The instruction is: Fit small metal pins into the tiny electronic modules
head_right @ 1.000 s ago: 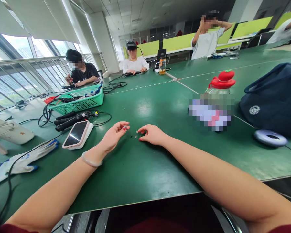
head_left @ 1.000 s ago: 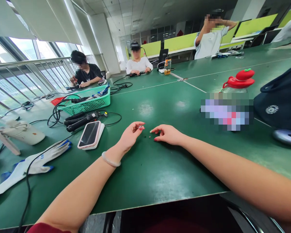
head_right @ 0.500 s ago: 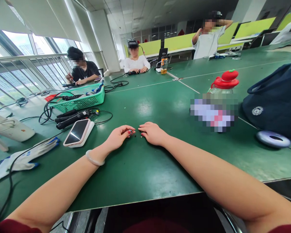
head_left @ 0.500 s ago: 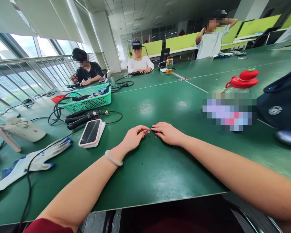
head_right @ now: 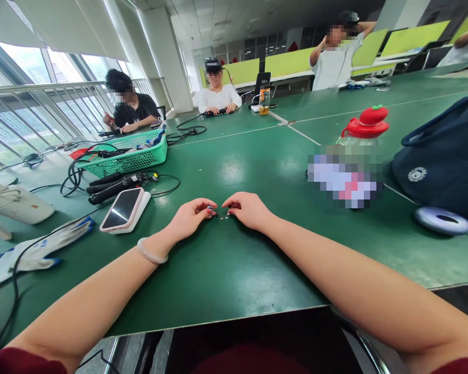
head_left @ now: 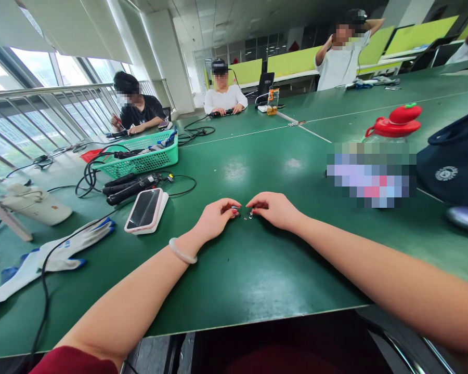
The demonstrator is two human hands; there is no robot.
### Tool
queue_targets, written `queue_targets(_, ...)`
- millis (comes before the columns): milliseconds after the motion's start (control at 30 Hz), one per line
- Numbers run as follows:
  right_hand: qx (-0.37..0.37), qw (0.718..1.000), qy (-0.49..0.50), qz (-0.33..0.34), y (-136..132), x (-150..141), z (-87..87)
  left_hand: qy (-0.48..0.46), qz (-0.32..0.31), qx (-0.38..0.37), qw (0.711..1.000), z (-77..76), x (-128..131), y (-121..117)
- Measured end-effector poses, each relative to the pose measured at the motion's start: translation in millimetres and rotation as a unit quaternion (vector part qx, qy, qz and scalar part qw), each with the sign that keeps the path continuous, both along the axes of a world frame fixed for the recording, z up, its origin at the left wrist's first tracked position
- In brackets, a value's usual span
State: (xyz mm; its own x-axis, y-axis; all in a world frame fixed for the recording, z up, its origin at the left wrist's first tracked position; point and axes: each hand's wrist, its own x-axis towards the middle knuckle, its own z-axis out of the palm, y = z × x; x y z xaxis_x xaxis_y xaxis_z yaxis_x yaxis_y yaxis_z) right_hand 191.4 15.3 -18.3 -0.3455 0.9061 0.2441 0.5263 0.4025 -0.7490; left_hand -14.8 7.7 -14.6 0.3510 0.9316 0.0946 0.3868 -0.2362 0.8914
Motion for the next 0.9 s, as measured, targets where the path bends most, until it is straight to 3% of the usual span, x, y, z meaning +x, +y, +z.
queue_targets(133,-0.112,0.984,0.140,-0.002,1.1,-0.7,-2.1,-0.039,-0.014,-0.029,0.999,-1.0,2.4,0.1)
queue_targets(233,-0.141,0.972,0.186,-0.013,0.4,-1.5,0.0,-0.038,-0.006,-0.036,0.999,1.1,3.6,-1.6)
queue_targets(400,-0.139,0.973,0.178,-0.045,-2.0,-0.9,5.8,0.008,0.009,-0.016,1.000,4.8,2.9,-4.5)
queue_targets(700,-0.195,0.950,0.243,-0.018,-4.8,-10.6,1.9,0.100,0.007,0.075,0.992,10.0,5.0,-10.4)
queue_targets(900,-0.157,0.971,0.183,-0.005,-7.5,-10.1,3.4,0.116,0.006,0.102,0.988,11.7,6.3,-11.9)
